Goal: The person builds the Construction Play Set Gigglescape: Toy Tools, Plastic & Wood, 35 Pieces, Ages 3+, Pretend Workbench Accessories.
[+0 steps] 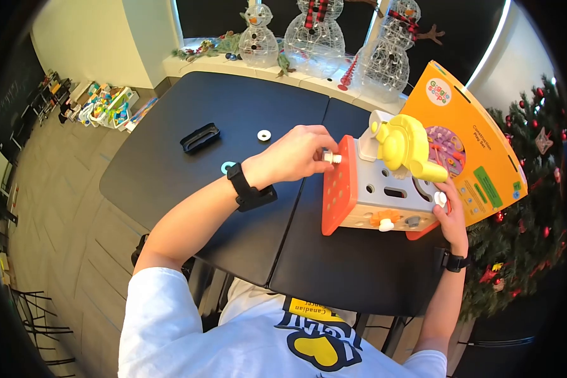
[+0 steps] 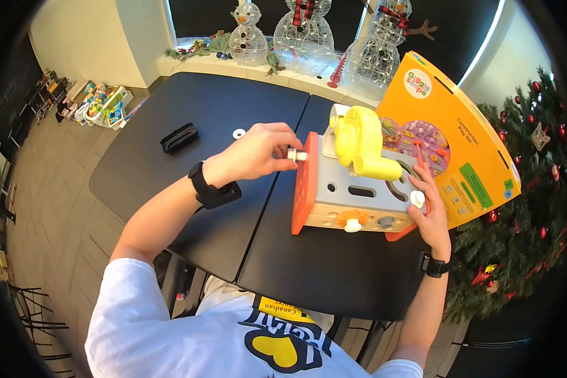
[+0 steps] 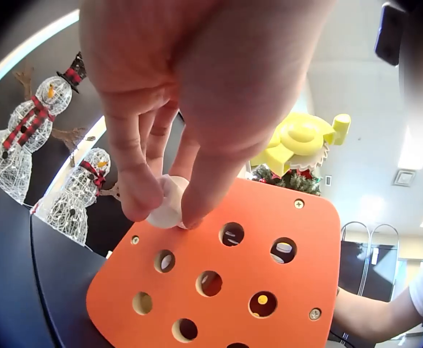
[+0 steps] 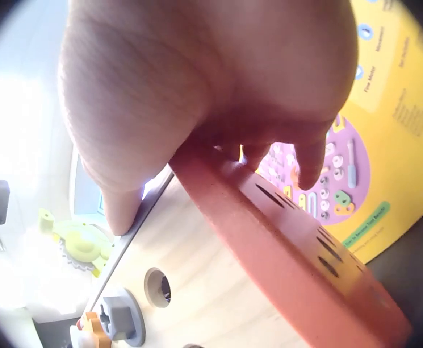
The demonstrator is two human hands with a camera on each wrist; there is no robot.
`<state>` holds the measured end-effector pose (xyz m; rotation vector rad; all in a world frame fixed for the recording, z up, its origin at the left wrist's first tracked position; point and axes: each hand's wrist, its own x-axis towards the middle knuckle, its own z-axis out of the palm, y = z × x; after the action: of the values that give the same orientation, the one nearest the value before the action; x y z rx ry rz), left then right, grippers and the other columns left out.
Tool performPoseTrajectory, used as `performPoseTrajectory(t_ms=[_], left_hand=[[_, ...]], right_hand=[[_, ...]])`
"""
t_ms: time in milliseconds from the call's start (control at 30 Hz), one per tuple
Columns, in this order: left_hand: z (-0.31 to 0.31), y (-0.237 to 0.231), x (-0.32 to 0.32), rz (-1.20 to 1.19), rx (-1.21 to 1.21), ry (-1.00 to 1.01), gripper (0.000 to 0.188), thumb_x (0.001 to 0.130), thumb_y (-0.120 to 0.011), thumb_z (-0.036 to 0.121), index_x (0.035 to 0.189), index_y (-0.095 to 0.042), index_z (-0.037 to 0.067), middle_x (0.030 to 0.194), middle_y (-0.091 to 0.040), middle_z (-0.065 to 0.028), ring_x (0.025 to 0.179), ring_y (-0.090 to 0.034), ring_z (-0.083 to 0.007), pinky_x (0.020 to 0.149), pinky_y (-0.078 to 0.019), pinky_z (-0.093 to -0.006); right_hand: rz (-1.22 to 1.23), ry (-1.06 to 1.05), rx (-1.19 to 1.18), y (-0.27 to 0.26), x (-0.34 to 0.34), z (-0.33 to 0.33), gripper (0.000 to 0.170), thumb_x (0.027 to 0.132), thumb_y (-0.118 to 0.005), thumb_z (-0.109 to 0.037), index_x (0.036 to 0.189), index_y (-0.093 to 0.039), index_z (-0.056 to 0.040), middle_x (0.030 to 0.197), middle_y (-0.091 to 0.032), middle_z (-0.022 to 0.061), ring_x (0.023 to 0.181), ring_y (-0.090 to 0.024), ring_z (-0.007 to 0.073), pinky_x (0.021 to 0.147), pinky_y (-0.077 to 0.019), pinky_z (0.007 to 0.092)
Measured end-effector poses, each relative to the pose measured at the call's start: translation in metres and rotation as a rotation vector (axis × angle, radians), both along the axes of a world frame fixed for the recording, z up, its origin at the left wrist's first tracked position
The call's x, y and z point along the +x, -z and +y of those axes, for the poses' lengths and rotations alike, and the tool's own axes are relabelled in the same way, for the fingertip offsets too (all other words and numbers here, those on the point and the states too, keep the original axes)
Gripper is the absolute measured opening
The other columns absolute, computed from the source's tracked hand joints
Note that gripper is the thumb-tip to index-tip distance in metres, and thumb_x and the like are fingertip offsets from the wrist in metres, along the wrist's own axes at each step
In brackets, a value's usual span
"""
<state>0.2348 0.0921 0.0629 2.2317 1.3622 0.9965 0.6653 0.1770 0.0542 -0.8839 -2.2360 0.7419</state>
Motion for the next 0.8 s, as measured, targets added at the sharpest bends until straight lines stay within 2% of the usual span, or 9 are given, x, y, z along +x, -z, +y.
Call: performPoseTrajectory(t_ms=[167,200,267,367,400,467,633,733,800], left_hand=[[0.000,0.022,0.010,-0.176,0.036,0.041,0.047,0.083,-0.078,-0.003,0.125,-0.058,-0.001,0.119,-0.066,-0.0144,0.097,-0.075,-0.0270,0.089,-0.0620,-0.0366],[-0.003,0.023,0.008,-0.162,-0.046,0.049,0.059,0.080,-0.079,-0.004,0.133,-0.053,0.003,0.136,-0.057,-0.0161,0.116,-0.069,-0.0297,0.094,-0.0613,-0.0386],[-0.014,0.021,0.011,-0.060,0.018,0.033,0.068,0.078,-0.082,-0.002,0.137,-0.050,0.004,0.144,-0.051,-0.0164,0.125,-0.063,-0.0333,0.098,-0.0597,-0.0414],[-0.026,0.018,0.015,0.111,0.077,0.051,0.103,0.065,-0.096,0.012,0.151,-0.040,0.011,0.163,-0.030,-0.0168,0.142,-0.045,-0.0429,0.110,-0.0512,-0.0493],[-0.029,0.018,0.016,0.139,0.102,0.066,0.109,0.062,-0.098,0.015,0.153,-0.038,0.012,0.166,-0.026,-0.0174,0.145,-0.042,-0.0445,0.112,-0.0491,-0.0505],[-0.029,0.023,0.018,0.164,0.087,0.092,0.130,0.053,-0.103,0.025,0.161,-0.031,0.016,0.171,-0.014,-0.0200,0.152,-0.030,-0.0475,0.117,-0.0444,-0.0516],[-0.009,0.036,0.018,0.017,0.094,0.120,0.137,0.050,-0.104,0.032,0.165,-0.029,0.017,0.173,-0.014,-0.0209,0.156,-0.026,-0.0434,0.124,-0.0350,-0.0512],[-0.001,0.034,0.013,-0.098,0.094,0.143,0.139,0.052,-0.103,0.032,0.167,-0.027,0.016,0.173,-0.021,-0.0204,0.159,-0.025,-0.0360,0.126,-0.0311,-0.0499],[0.003,0.033,0.011,-0.280,-0.064,0.156,0.139,0.053,-0.103,0.030,0.167,-0.026,0.014,0.172,-0.024,-0.0192,0.158,-0.029,-0.0321,0.126,-0.0313,-0.0490]], right_hand=[[0.194,0.043,-0.011,-0.002,-0.019,-0.015,0.073,0.091,-0.076,-0.040,0.148,-0.053,-0.0022,0.164,-0.042,0.0154,0.158,-0.027,0.0305,0.127,-0.0240,0.0427],[0.247,0.054,-0.032,0.001,-0.020,-0.019,0.075,0.088,-0.079,-0.038,0.148,-0.052,-0.0015,0.161,-0.045,0.0152,0.155,-0.032,0.0292,0.126,-0.0273,0.0418],[0.354,0.079,-0.074,0.014,-0.016,-0.027,0.080,0.084,-0.086,-0.033,0.148,-0.050,-0.0002,0.156,-0.051,0.0147,0.149,-0.042,0.0264,0.122,-0.0341,0.0400],[0.012,0.103,-0.347,0.023,0.005,-0.036,0.077,0.079,-0.092,-0.021,0.143,-0.055,0.0007,0.140,-0.064,0.0130,0.133,-0.058,0.0231,0.113,-0.0443,0.0396],[-0.077,0.089,-0.328,0.027,0.006,-0.039,0.062,0.080,-0.089,-0.010,0.134,-0.061,0.0022,0.124,-0.073,0.0097,0.114,-0.067,0.0204,0.103,-0.0513,0.0377],[-0.061,0.134,-0.403,0.039,0.007,-0.042,0.052,0.083,-0.086,-0.007,0.129,-0.064,0.0027,0.119,-0.074,0.0101,0.110,-0.068,0.0199,0.099,-0.0529,0.0365],[-0.007,0.134,-0.506,0.042,0.007,-0.045,0.040,0.092,-0.078,-0.006,0.127,-0.064,0.0039,0.113,-0.074,0.0100,0.103,-0.067,0.0156,0.092,-0.0543,0.0335],[-0.042,0.086,-0.293,0.041,0.012,-0.043,0.047,0.093,-0.078,-0.010,0.134,-0.059,0.0022,0.121,-0.071,0.0097,0.107,-0.065,0.0139,0.093,-0.0530,0.0321],[0.082,0.080,-0.388,0.035,0.011,-0.044,0.055,0.092,-0.079,-0.012,0.140,-0.055,0.0004,0.127,-0.068,0.0092,0.111,-0.063,0.0152,0.096,-0.0521,0.0329]])
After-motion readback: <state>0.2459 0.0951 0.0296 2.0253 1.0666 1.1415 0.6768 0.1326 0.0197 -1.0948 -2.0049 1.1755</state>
